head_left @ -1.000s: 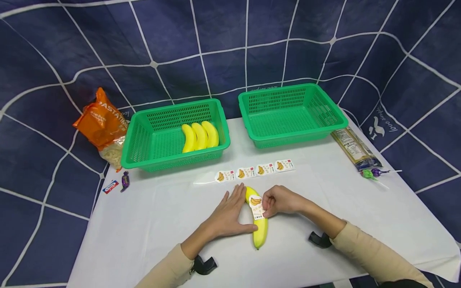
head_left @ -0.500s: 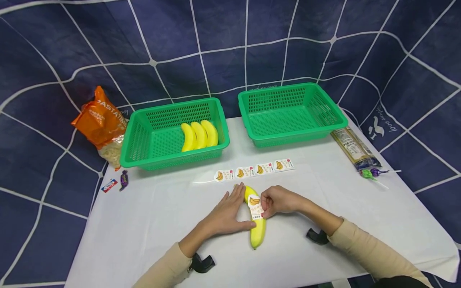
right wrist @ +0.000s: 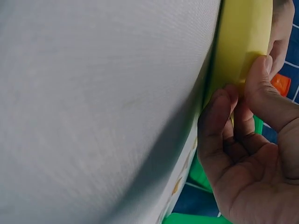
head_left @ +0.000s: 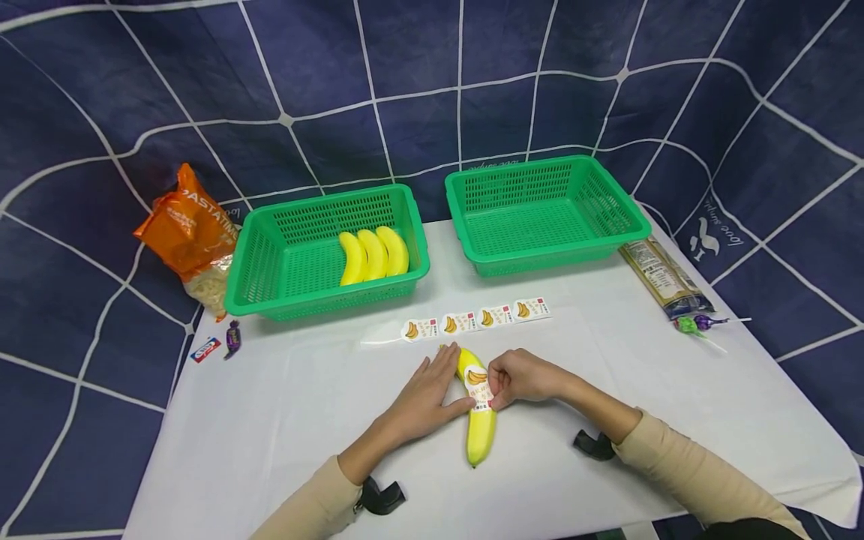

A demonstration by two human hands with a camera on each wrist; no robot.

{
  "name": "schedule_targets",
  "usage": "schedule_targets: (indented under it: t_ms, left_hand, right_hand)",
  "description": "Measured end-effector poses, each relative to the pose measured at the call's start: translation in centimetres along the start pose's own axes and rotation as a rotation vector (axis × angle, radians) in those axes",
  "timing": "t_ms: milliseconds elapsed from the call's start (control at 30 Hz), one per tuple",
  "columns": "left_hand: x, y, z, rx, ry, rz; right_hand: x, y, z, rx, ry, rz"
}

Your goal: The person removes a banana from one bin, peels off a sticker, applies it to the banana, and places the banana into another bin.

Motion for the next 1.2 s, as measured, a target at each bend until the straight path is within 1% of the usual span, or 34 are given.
schedule_targets:
  t_ms: [233,367,433,533,633,733,833,900,967,1067,1133,1200]
  left_hand:
    - [0.7,0.0,0.1,-0.025,0.081,0.066]
    - [0.9,-0.1,0.3,-0.04,0.126,0.102]
    - [1.1,-0.1,0.4,-0.049,0.147,0.104]
    - [1.4,-0.1,0.5,-0.058,0.176,0.076]
    - [1.5,-0.2,0.5,-0.053,0.186,0.056]
    - [1.7,-0.2,0.6,-0.052,0.19,0.064]
    - [1.6,-0.3,0.7,-0.046,0.176,0.051]
    - [1.2,-0.4,0.7,-0.033,0.135,0.013]
    - [0.7,-0.5,0.6,-0.027,0.078,-0.021]
    - [-0.1,-0.5,0.4,-0.025,-0.01,-0.031]
    - [-0.3,-0.3,0.3,-0.032,-0.04,-0.021]
    - [-0.4,-0.2,0.2,-0.034,-0.05,-0.016]
  right_hand:
    - [-0.2,0.1,-0.2,-0.015,-0.005,0.002]
    - [-0.1,0.0,-0.3,0.008,0.002,-0.002]
    - [-0.1,-0.1,-0.3,0.019,0.006,-0.007]
    - [0.0,-0.1,-0.3,0.029,0.006,-0.013]
    - [0.0,-0.1,-0.2,0.031,-0.003,-0.015]
    - [0.0,-0.1,-0.1,0.03,-0.003,-0.022]
    - [0.0,-0.2,0.0,0.03,0.002,-0.026]
    - [-0.1,-0.2,0.0,0.021,0.003,-0.019]
    - [-0.2,-0.1,0.0,0.009,0.002,-0.005]
    - [-0.3,0.0,0.0,-0.001,0.009,0.007]
    - [-0.2,0.1,0.0,-0.002,0.019,0.012]
    - [-0.1,0.3,0.1,-0.003,0.029,0.01]
Point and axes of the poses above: each hand's wrist, its own z-axis towards the middle knuckle, its own x-axis out of the back of the hand, y = z × x, the point moved 10 cm from there along z, towards the middle knuckle, and after that the axes turned 7 degrees about -x, right-handed, at the moved point
